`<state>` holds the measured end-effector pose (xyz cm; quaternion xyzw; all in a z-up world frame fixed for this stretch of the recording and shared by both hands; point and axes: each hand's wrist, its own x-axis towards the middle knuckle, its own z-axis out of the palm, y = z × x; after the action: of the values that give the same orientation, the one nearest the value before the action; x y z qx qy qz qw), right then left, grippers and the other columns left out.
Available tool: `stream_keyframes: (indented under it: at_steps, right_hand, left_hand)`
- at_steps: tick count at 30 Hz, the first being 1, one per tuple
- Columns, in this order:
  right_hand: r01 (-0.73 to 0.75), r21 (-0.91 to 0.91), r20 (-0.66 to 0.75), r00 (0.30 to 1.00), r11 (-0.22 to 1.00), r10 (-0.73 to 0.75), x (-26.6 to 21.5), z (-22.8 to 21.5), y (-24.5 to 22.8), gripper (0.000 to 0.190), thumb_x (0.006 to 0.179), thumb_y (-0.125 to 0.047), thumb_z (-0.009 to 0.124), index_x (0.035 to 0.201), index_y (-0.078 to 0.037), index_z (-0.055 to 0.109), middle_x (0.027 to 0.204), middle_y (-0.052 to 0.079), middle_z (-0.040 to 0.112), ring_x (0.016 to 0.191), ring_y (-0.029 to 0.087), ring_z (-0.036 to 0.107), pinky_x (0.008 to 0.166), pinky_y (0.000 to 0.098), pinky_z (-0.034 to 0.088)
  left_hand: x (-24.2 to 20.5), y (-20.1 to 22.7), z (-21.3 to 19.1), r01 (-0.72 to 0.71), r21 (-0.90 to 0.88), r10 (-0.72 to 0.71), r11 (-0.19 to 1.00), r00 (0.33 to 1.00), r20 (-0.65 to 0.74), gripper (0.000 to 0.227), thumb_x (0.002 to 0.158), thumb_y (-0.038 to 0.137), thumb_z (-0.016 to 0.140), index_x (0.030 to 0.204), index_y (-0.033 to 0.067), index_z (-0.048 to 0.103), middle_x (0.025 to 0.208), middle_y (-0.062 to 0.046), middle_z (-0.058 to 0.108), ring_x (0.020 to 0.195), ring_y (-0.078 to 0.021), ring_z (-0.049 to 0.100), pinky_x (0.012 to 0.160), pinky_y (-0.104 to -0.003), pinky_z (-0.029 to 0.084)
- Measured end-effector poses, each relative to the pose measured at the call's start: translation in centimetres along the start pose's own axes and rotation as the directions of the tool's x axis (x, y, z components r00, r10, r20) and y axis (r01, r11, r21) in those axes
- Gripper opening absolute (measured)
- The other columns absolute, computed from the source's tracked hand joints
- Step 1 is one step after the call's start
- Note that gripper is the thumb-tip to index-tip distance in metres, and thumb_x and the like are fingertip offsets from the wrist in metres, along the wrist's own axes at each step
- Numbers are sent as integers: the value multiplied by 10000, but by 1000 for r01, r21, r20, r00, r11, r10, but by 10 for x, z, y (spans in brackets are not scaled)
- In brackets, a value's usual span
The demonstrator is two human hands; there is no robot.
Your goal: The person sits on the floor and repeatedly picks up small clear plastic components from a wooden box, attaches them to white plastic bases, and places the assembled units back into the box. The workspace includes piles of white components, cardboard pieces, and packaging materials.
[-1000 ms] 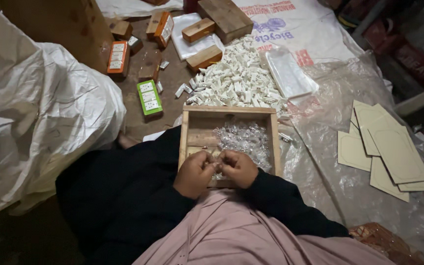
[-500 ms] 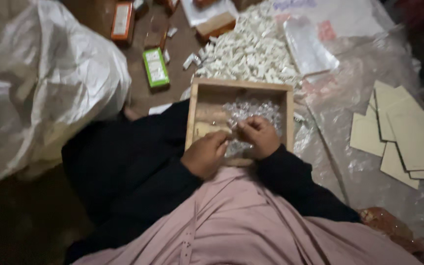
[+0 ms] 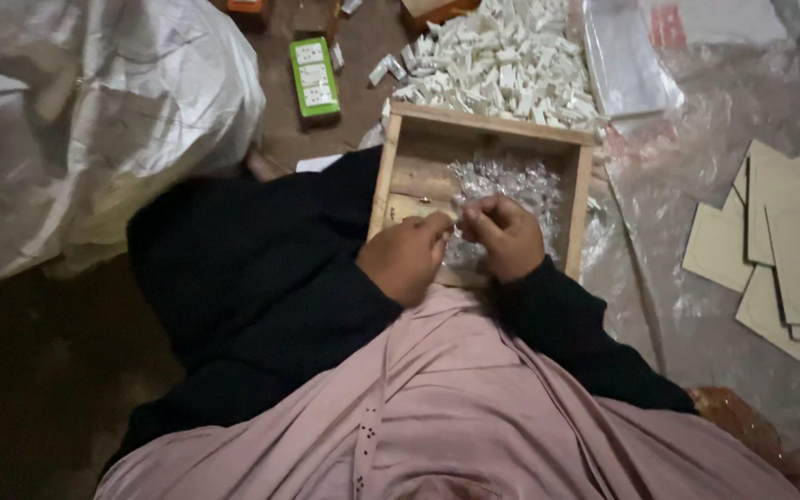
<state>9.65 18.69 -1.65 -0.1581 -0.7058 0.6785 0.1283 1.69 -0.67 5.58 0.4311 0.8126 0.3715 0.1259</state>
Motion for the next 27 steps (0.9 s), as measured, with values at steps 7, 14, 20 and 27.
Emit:
stream_keyframes:
  at_steps: [7,14,20,27]
  right_hand:
    - [121,-541,-14,988,832,-153,-10,10,-8,115,920,-145,704,975,-48,734,795,87,748,687,179,701,627,303,543]
    - [268,-559,56,956,785,-286,-14,23,-9,136,901,-114,694,1017,-62,744,853,101,758,755,188,738,656,291,561]
    - [51,5,-79,996,999,-51,-7,25,0,155,926,-148,685,1077,-113,677,773,-20,644,634,55,541,534,221,433]
    - [-27,-299,-36,999,954,18,-5,13,11,249,984,-203,703,814,-29,652,670,60,620,589,104,529,536,267,425]
  left_hand:
    - [-3,-9,11,46,82,-51,996,997,55,166,949,148,540,1054,57,629,914,-237,696,868,-444,677,768,-548,511]
    - [-2,-19,22,-24,54,23,998,1000,15,249,866,172,539,1031,13,637,924,-266,694,851,-450,684,745,-527,539]
    - [3,-8,18,46,-57,-51,997,994,-94,238,983,219,492,1043,42,638,961,-220,712,890,-427,694,762,-538,526]
    - [8,-13,18,154,57,-152,987,988,-35,229,947,226,536,1046,48,642,964,-223,713,882,-414,707,768,-530,550]
